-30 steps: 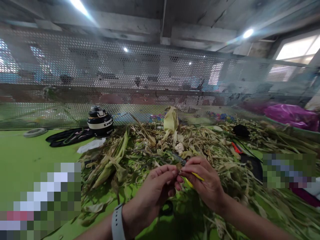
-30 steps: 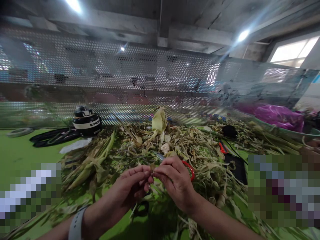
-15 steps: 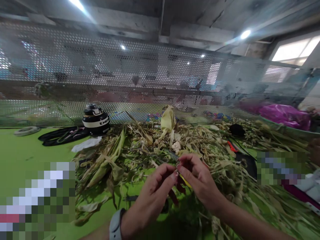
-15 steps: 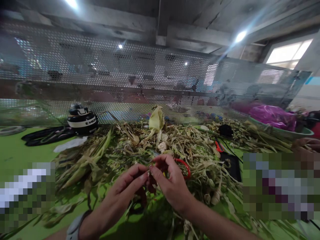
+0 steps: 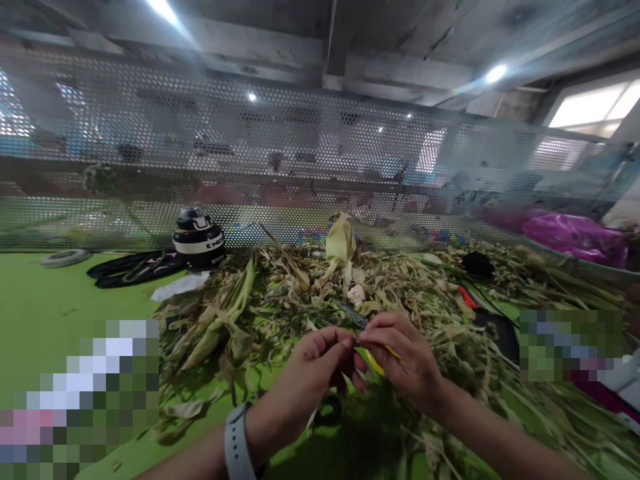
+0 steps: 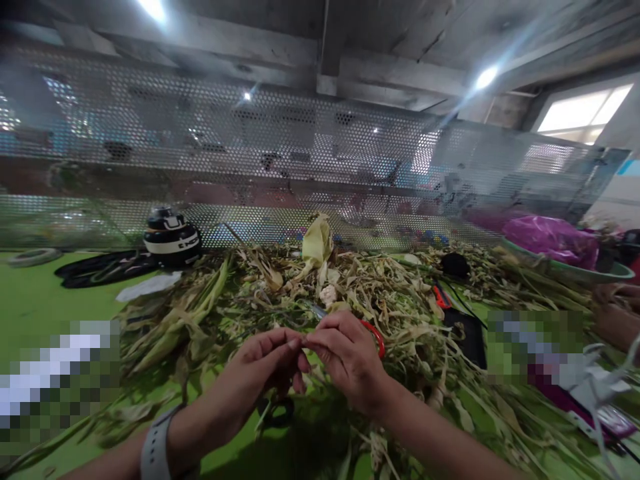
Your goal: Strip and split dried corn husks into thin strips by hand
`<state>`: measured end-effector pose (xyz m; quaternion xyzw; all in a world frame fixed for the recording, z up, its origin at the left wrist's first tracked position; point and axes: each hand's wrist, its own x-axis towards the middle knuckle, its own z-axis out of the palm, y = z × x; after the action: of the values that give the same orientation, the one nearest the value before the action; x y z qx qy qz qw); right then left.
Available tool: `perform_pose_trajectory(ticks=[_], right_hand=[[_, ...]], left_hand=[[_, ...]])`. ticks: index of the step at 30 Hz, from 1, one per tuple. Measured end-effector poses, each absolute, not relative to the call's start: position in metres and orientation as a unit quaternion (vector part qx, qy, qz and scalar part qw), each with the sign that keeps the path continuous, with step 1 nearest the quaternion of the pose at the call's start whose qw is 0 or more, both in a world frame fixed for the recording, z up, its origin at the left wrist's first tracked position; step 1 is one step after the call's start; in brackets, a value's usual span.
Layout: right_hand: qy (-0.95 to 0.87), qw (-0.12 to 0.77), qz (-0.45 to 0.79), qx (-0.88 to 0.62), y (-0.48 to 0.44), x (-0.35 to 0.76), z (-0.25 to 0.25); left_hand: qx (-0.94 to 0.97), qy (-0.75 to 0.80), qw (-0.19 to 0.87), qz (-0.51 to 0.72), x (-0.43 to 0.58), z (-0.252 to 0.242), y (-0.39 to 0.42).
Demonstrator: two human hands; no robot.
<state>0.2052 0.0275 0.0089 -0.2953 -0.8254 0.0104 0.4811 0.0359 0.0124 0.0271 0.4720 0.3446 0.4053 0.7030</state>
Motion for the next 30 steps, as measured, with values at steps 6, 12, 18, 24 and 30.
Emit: perform_pose_trajectory(ticks=[6,12,18,24,30], right_hand=[[-0.838,0.465,-0.011,-0.284,0.033,0.209,0.006],[-0.818,0.484,0.010,-0.312,0.027,0.202,0.006],[-0.733,0.507,0.202,-0.406,0.017,0.194,0.012],[-0.670,0.482,0.363,-0.432,0.018,0.190,0.014],[-0.683,0.482,0.346,-0.426,0.015,0.189,0.016]], left_hand=[[0.423,0.317,0.747,0.402,0.032,0.024,0.017],[0.401,0.338,0.743,0.416,0.032,0.029,0.014],[0.603,0.360,0.570,0.427,0.035,0.023,0.009],[0.786,0.352,0.314,0.400,0.028,0.018,0.010],[0.761,0.352,0.388,0.383,0.024,0.031,0.014]])
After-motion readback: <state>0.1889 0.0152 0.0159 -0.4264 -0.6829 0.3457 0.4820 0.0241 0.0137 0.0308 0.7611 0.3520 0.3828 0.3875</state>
